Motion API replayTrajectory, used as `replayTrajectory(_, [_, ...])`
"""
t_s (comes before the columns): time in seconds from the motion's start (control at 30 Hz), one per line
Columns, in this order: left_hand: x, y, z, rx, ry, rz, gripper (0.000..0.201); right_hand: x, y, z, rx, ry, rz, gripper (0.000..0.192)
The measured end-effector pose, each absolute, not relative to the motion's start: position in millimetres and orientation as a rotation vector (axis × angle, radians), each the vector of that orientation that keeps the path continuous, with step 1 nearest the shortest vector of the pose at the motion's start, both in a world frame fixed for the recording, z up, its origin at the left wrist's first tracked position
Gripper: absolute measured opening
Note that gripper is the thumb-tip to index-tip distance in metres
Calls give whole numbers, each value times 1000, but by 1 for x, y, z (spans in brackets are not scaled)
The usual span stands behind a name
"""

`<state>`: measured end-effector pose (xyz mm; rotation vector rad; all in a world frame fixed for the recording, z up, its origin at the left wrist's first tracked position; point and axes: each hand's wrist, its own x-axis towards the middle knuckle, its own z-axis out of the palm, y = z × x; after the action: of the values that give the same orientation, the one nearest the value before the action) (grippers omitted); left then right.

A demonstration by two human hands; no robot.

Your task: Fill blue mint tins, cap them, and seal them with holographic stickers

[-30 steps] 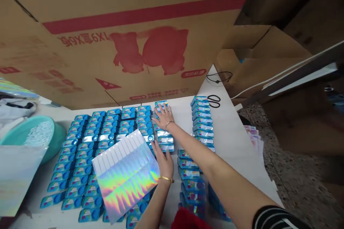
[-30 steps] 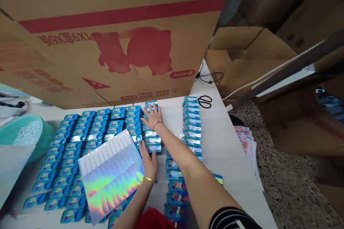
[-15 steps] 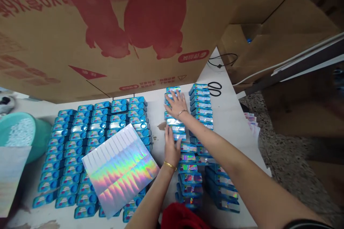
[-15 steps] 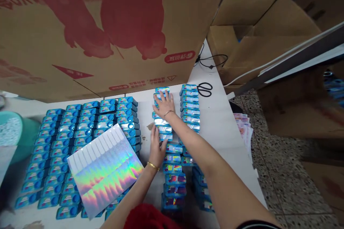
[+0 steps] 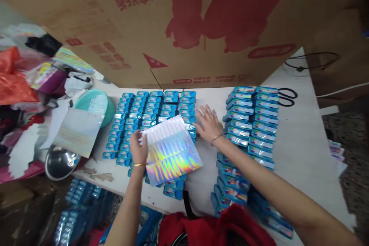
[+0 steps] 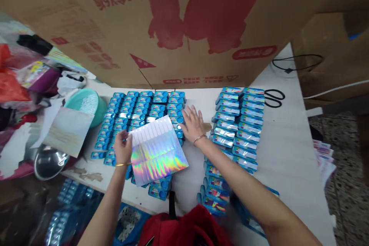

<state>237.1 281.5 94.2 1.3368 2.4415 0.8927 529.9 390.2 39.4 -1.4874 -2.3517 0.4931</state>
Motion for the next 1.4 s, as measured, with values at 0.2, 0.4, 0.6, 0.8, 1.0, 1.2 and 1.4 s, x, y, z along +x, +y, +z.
replayTrajectory(0.2, [199,211,66,1215,2567,552,40,464,309,22,-1945,-1924,975,78])
replayTrajectory(0.4, [246,197,64,1116,2593,710,43,456,271,31,-1990,-1680,1098,70])
replayTrajectory(0.6, [230,186,83,761,2067,1301,34,460,253,71,-1570,-1284,1180,29])
replayTrajectory(0.8, [211,160,140,279,1678,1454,46,490,221,126,-1246,-846,1711,50])
replayTrajectory(1.0, [225,153,185,182,1397,1193,42,516,212,128,-1473,-1270,1546,65])
replayTrajectory(1.2, [235,156,212,500,1297,1079,33,456,228,173,-1174,-2249,664,84])
replayTrajectory(1.4, [207,165,241,1029,1412,1015,30,380,245,206,-655,-2471,892,71])
